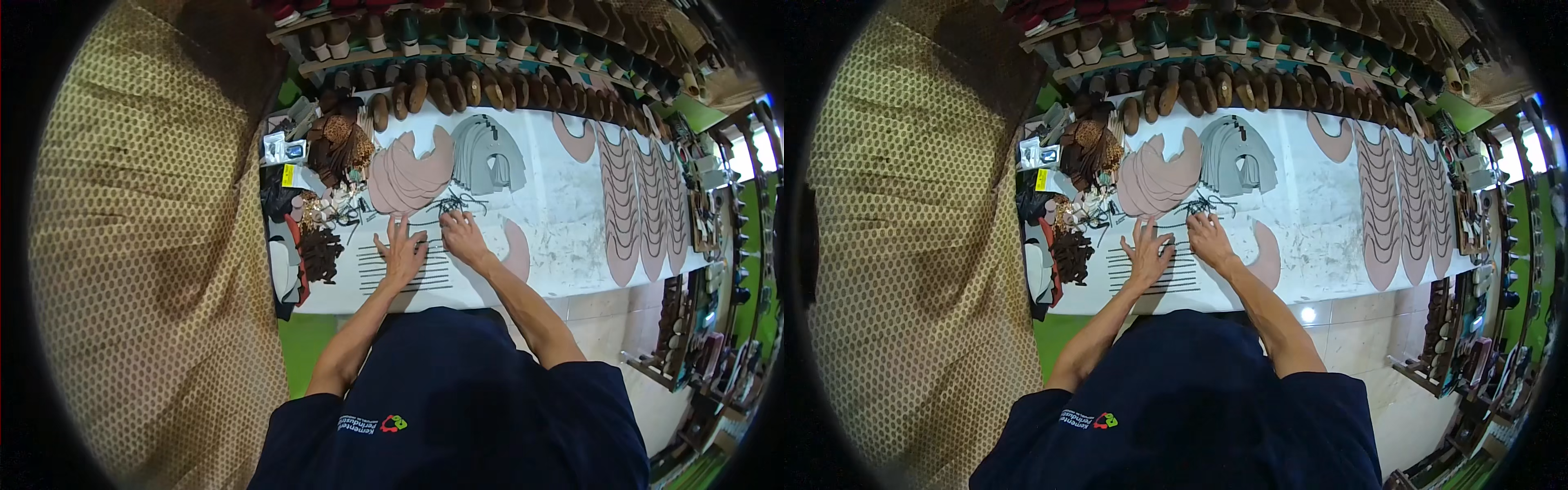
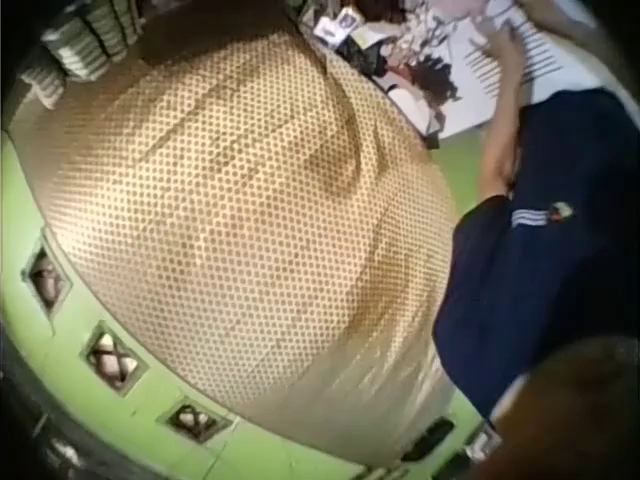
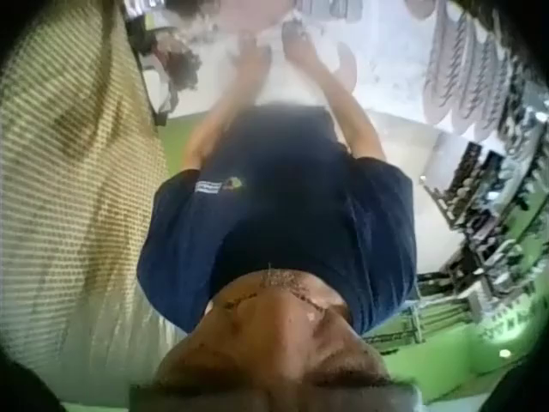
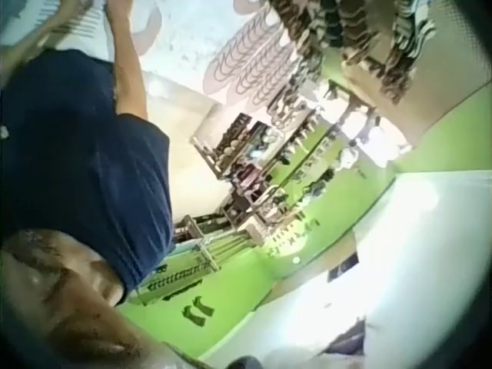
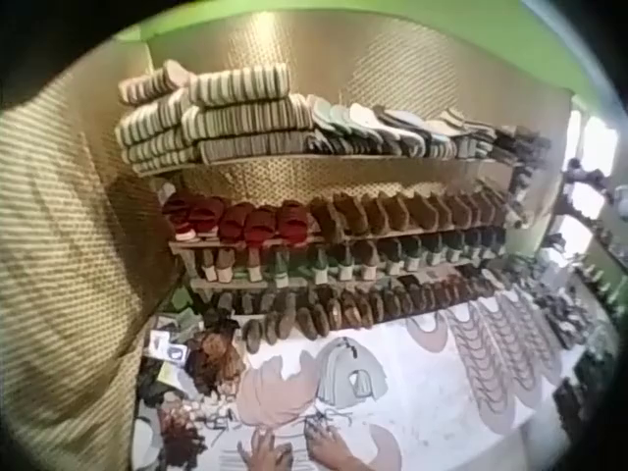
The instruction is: Aligning and organizing leather shoe upper components on a pattern template.
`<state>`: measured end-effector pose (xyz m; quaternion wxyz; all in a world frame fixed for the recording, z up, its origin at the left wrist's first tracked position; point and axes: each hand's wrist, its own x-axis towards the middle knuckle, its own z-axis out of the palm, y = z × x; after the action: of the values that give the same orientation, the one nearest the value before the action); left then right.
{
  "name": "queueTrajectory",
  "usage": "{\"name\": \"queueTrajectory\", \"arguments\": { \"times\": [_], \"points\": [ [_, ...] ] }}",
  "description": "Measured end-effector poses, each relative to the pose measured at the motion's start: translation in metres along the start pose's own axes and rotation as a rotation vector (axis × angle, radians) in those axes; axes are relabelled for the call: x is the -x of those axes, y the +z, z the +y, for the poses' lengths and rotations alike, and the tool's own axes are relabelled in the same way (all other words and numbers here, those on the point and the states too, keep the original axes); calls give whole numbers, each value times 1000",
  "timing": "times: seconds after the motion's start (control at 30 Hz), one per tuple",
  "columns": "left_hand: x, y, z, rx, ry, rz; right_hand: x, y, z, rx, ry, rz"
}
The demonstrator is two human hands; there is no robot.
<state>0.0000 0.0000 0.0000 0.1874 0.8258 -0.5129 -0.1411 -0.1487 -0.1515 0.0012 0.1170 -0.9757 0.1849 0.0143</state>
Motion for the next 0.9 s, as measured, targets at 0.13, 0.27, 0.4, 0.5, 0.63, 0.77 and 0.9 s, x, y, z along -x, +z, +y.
{"name": "queueTrajectory", "arguments": {
  "times": [0.13,0.27,0.4,0.5,0.63,0.77,0.9],
  "points": [
    [-18,-4,2,58,92,-70,-2,-10,-6,-2,-45,270],
    [-28,-2,11,106,201,-155,18,-26,3,3,-42,385],
    [-36,-15,17,160,286,-298,64,-31,35,-36,103,304],
    [-33,-15,17,180,337,-354,110,-35,58,-31,208,316],
    [-29,-6,35,199,378,-406,180,-42,80,-58,307,261],
    [-18,19,64,187,387,-429,232,-40,99,-80,390,197],
    [-9,35,96,168,415,-420,265,-37,116,-73,473,175]
  ]
}}
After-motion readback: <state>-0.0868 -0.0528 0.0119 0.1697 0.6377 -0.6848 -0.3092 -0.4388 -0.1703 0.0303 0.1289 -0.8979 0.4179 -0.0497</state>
